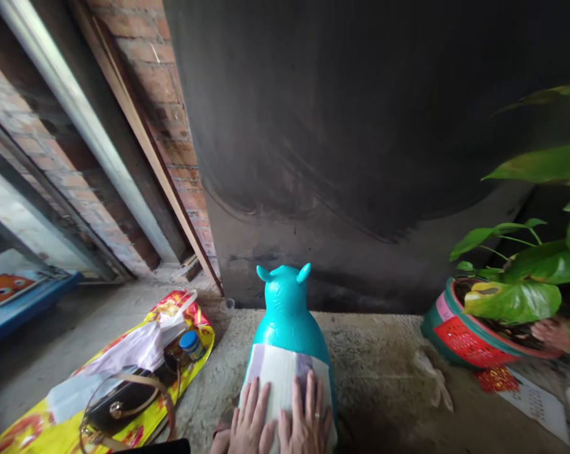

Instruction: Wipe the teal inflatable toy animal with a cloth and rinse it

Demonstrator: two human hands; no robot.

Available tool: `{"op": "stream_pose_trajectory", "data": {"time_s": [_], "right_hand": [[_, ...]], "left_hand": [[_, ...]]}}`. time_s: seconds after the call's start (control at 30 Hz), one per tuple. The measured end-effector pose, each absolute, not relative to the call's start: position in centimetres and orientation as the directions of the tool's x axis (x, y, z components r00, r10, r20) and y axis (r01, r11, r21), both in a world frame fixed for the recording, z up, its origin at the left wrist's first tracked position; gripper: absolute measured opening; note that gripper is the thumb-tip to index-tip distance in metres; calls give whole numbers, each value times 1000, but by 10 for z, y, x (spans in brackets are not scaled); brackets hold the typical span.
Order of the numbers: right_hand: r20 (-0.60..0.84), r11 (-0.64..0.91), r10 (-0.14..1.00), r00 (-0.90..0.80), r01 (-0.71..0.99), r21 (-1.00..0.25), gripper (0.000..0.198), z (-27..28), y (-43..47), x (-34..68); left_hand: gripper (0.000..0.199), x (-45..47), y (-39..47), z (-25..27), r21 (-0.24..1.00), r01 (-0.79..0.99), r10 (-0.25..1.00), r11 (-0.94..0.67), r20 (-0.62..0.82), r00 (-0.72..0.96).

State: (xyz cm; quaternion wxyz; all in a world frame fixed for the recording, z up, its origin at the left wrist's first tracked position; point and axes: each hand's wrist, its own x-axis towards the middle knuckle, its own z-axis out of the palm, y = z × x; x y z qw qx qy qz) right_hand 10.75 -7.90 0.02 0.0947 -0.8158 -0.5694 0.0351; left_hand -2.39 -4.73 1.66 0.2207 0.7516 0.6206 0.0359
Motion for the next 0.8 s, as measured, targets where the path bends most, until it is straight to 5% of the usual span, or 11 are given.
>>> {"op": "stream_pose_trajectory", "data": {"time_s": [0.23,0.43,0.8], "right_hand": [[-42,-462,885,463,864,-201,62,3,-69,110],[-99,-327,945,312,875,-357,58,33,-3,149],[23,-138,981,193,777,-614,58,19,64,195]], "left_hand": [[57,-31,-51,2,386,895,924,-226,-207,322],[55,-2,-14,38,336,923,942,-188,-203,266],[57,32,37,36,249,921,950,-301,-10,313]]}}
